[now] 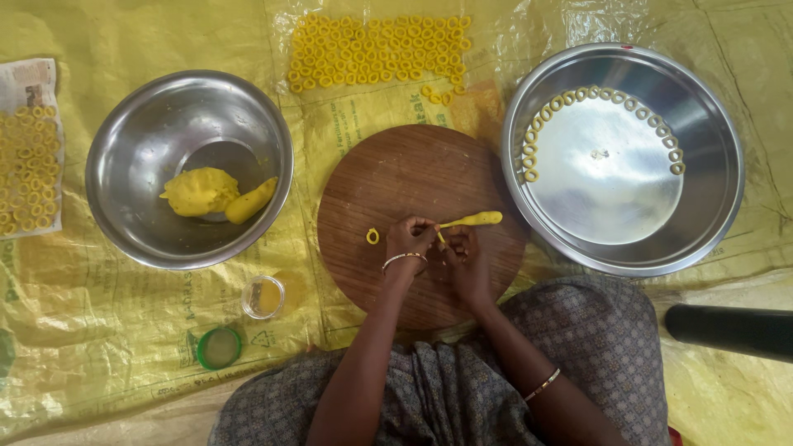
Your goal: The person rolls yellow dough into thin ropes on a wooden board, then forms small rings by hand and places them into a metal tray. The process is repeated continuously with dough taken from a metal bowl.
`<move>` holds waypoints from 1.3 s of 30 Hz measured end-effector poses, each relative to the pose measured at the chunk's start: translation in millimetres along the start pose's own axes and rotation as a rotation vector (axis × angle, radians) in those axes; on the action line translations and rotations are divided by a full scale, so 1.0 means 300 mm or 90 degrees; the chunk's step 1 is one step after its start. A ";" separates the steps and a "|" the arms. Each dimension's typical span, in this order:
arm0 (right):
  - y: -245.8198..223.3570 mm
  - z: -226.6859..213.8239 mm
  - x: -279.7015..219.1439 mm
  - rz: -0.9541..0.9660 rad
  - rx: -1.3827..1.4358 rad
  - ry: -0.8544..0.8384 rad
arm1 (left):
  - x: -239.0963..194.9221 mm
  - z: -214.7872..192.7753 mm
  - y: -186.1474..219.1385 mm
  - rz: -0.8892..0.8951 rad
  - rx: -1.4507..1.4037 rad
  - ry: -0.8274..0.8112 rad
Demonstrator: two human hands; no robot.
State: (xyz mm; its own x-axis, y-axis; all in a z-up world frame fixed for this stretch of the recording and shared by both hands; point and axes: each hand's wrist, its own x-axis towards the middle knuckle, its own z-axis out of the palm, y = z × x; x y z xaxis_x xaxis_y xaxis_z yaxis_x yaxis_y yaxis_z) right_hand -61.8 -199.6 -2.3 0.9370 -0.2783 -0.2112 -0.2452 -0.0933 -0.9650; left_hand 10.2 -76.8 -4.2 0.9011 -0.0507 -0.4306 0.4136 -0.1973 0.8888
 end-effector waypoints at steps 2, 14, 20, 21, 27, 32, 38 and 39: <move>0.000 -0.008 0.010 0.026 0.022 0.006 | -0.003 -0.002 0.010 -0.006 0.020 0.005; 0.058 -0.043 0.033 0.079 0.182 -0.013 | 0.049 0.056 -0.036 -0.012 -0.092 0.007; 0.048 -0.038 0.034 0.067 0.211 0.004 | 0.083 0.051 -0.066 -0.031 -0.141 -0.052; 0.042 -0.036 0.036 0.075 0.218 0.010 | 0.084 0.051 -0.067 -0.019 -0.133 -0.059; 0.013 -0.035 0.042 0.065 0.162 0.048 | 0.074 0.071 -0.079 0.020 0.013 -0.051; 0.009 -0.031 0.042 0.070 0.143 0.065 | 0.083 0.112 -0.122 0.152 0.139 0.011; 0.005 -0.016 0.038 0.093 0.165 0.069 | 0.074 0.112 -0.120 0.194 0.172 0.044; 0.003 -0.017 0.038 0.089 0.153 0.072 | 0.070 0.110 -0.112 0.207 0.161 0.047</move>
State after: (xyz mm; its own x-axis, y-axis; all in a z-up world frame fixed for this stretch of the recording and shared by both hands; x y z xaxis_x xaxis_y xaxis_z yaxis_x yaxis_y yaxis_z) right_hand -52.5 -207.7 -4.7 0.8613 -0.3786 -0.3389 -0.2913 0.1785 -0.9398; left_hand 10.8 -103.6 -48.2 0.9902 -0.0814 -0.1137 0.0697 -0.4176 0.9060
